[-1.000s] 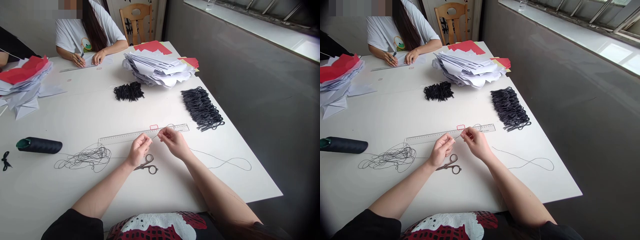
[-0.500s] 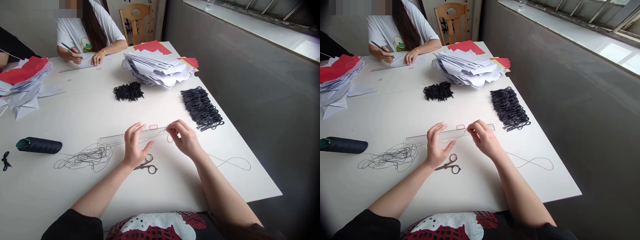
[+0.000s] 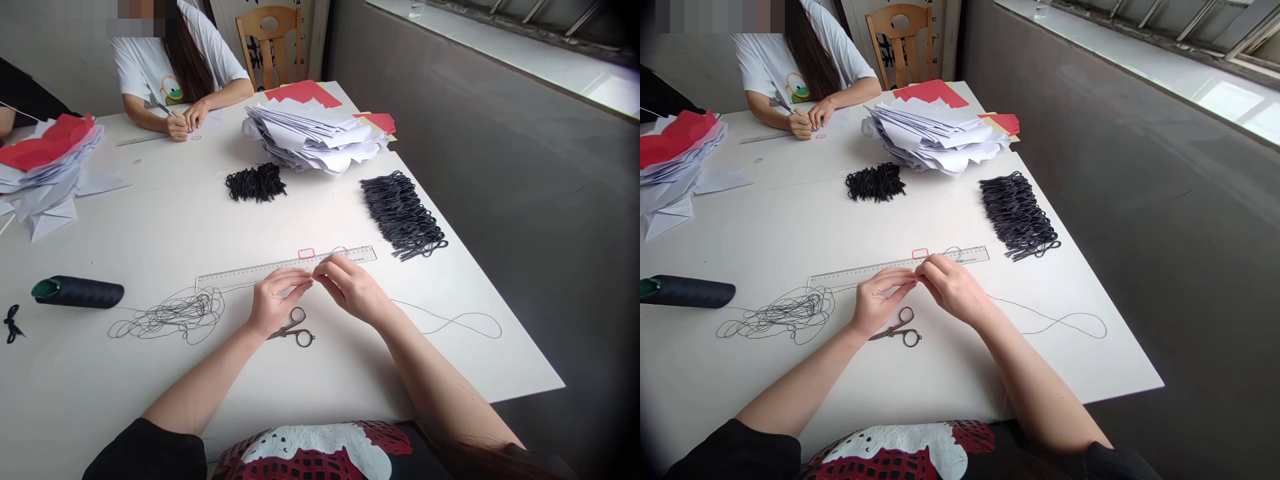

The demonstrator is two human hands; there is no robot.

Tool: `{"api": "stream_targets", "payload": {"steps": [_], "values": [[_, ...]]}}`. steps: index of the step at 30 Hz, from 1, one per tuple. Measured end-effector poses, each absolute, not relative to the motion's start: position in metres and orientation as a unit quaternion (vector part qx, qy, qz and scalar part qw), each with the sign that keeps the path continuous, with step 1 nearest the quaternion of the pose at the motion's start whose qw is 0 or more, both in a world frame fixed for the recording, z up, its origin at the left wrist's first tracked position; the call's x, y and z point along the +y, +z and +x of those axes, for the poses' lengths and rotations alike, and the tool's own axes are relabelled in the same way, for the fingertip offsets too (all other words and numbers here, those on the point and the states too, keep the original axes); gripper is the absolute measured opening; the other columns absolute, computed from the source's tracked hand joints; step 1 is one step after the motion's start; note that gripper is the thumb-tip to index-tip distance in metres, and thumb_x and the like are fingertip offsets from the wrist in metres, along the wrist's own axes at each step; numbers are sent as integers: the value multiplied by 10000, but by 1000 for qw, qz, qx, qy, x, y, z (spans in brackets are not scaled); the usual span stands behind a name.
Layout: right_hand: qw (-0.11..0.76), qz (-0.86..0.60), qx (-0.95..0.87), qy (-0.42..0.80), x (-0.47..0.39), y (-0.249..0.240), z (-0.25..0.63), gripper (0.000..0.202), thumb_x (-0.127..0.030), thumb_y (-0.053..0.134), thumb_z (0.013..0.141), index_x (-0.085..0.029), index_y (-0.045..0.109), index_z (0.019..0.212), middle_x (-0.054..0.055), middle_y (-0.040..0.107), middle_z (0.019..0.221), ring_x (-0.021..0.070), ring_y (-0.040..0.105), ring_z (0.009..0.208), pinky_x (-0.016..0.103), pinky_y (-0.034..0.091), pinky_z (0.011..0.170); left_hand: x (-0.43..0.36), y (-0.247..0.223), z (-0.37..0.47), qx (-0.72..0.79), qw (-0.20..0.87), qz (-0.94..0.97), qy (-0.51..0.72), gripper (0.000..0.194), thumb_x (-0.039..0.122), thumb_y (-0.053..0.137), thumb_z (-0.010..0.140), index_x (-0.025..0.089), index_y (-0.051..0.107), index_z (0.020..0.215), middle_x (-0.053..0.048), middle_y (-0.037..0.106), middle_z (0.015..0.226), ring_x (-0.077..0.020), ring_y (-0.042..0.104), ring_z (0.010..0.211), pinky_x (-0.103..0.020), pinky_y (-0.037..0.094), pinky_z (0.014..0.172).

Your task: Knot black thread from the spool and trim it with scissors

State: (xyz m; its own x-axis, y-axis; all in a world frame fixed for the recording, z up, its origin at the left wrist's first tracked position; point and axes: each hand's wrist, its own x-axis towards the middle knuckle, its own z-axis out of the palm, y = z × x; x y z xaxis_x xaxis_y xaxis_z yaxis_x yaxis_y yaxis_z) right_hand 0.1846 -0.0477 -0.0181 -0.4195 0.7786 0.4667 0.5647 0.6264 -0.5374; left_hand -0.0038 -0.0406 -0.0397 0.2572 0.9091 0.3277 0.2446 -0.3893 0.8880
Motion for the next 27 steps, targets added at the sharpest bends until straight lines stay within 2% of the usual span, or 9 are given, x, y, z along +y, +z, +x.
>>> {"api": "stream_targets", "payload": {"steps": [4, 8, 11, 17, 23, 25, 27], "values": [[388, -437, -799, 138, -46, -19, 188, 160, -191, 390, 985, -200, 540, 932, 65, 572, 861, 150, 558, 734, 281, 476, 639, -44, -33, -3, 453, 527, 618, 368, 159, 327, 705, 809, 193, 769, 867, -72, 760, 947, -241, 695, 969, -398, 497, 964], [421, -468, -770, 105, -42, -24, 190, 135, -182, 421, 975, -196, 540, 914, 59, 575, 847, 143, 563, 724, 262, 466, 599, -40, -29, -6, 439, 677, 512, 296, 227, 368, 746, 762, 144, 748, 802, -102, 759, 886, -247, 704, 919, -371, 525, 883], [429, -493, -752, 88, -39, -28, 192, 124, -172, 435, 966, -195, 543, 910, 51, 576, 837, 138, 561, 720, 257, 469, 599, -35, -29, -9, 455, 739, 426, 256, 243, 373, 774, 725, 142, 737, 790, -109, 757, 880, -241, 702, 915, -338, 522, 823], [438, -527, -722, 89, -33, -36, 198, 107, -147, 468, 935, -202, 529, 866, 35, 578, 821, 129, 541, 679, 256, 457, 595, -31, -30, -11, 467, 764, 378, 234, 241, 360, 794, 696, 141, 737, 776, -105, 754, 857, -211, 710, 836, -296, 508, 767], [426, -541, -717, 104, -28, -43, 200, 120, -170, 469, 939, -199, 539, 846, 30, 580, 805, 129, 548, 680, 259, 470, 604, -31, -30, -10, 467, 765, 378, 233, 257, 364, 803, 687, 133, 744, 784, -110, 752, 858, -208, 708, 833, -298, 513, 778], [420, -547, -716, 111, -29, -40, 198, 103, -196, 469, 946, -194, 556, 891, 47, 590, 868, 131, 569, 692, 266, 490, 600, -31, -30, -10, 468, 763, 379, 236, 271, 374, 806, 684, 132, 747, 792, -113, 752, 865, -211, 708, 837, -304, 512, 788], [421, -560, -707, 93, -34, -31, 197, 120, -223, 470, 953, -182, 567, 1011, 100, 584, 1036, 137, 591, 719, 284, 511, 599, -31, -31, -11, 470, 759, 379, 244, 286, 385, 806, 682, 130, 750, 801, -119, 752, 881, -216, 707, 851, -310, 512, 798]]}}
